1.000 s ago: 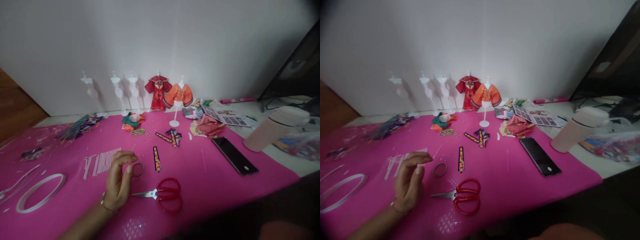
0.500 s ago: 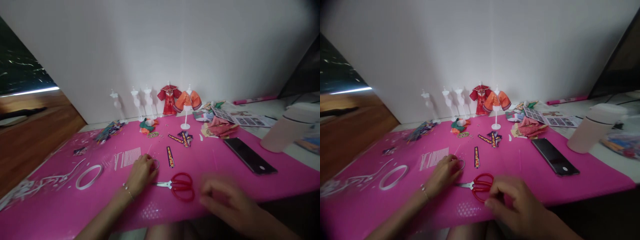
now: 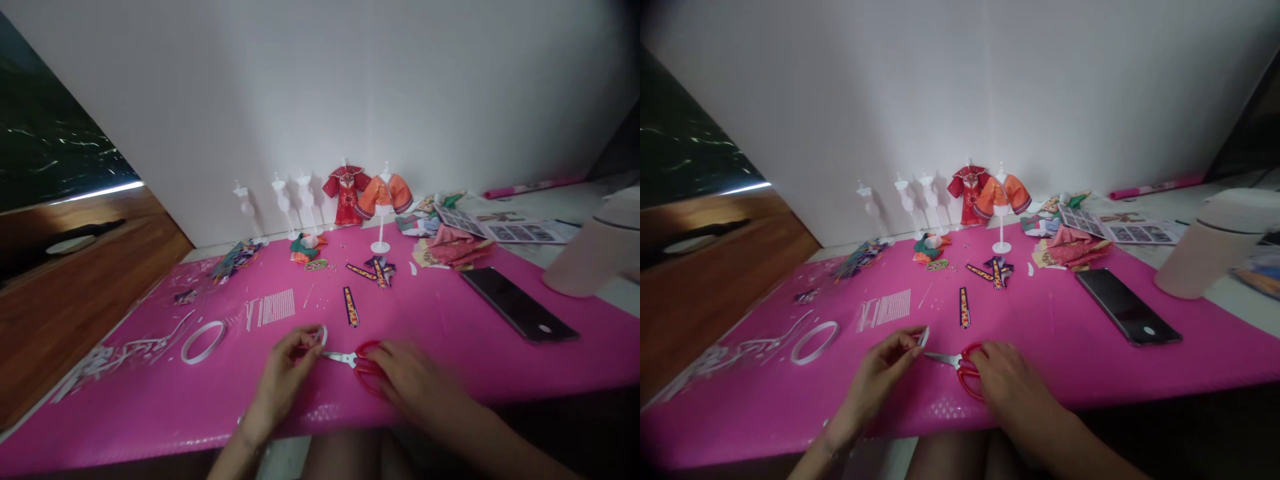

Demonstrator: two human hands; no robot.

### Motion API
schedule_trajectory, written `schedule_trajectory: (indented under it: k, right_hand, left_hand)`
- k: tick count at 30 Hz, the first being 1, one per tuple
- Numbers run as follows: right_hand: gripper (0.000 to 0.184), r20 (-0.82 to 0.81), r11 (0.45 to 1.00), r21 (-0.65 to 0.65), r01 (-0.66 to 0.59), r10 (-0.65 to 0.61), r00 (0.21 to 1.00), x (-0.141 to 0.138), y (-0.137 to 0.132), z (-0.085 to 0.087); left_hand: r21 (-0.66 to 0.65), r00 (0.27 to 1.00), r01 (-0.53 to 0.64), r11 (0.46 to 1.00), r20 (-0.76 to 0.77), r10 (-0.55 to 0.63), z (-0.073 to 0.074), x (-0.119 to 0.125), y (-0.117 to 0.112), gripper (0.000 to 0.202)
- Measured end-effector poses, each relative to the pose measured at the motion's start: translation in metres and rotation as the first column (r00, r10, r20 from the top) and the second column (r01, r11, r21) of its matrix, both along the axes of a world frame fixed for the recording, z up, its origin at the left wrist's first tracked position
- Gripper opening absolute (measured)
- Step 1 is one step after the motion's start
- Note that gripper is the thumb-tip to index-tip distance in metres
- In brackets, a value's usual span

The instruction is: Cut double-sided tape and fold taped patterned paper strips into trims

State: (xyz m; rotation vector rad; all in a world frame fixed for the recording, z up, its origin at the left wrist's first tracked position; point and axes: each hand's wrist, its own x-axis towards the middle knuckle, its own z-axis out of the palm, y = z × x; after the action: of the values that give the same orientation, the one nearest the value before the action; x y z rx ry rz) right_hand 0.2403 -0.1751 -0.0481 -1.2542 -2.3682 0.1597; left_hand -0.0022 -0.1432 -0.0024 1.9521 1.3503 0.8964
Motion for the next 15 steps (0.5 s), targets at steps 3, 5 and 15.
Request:
schedule_trajectory:
  k: [3,5,15]
  right_hand:
    - [0.03,0.057,1.0,-0.019,-0.013,0.014,0.998,0.002,-0.002,-0.001]
    - [0.029,0.083,1.0,-0.025,0.0,0.002,0.997,0.006,-0.006,-0.001]
    - [0.065,-0.097,0.999,-0.03,-0.013,0.01,0.995,0.06,-0.05,0.007]
  left_hand:
    - [-0.148,0.933,0.002,0.989,0.357,0.052,-0.002,0.004,-0.031,0.022]
    - [-0.197,0.818,0.051,0.979,0.571,0.072,-0.007,0.007,-0.048,0.021]
    - [-0.061,0.551,0.143,0.988,0.834,-0.028,-0.034,0.02,-0.083,0.026]
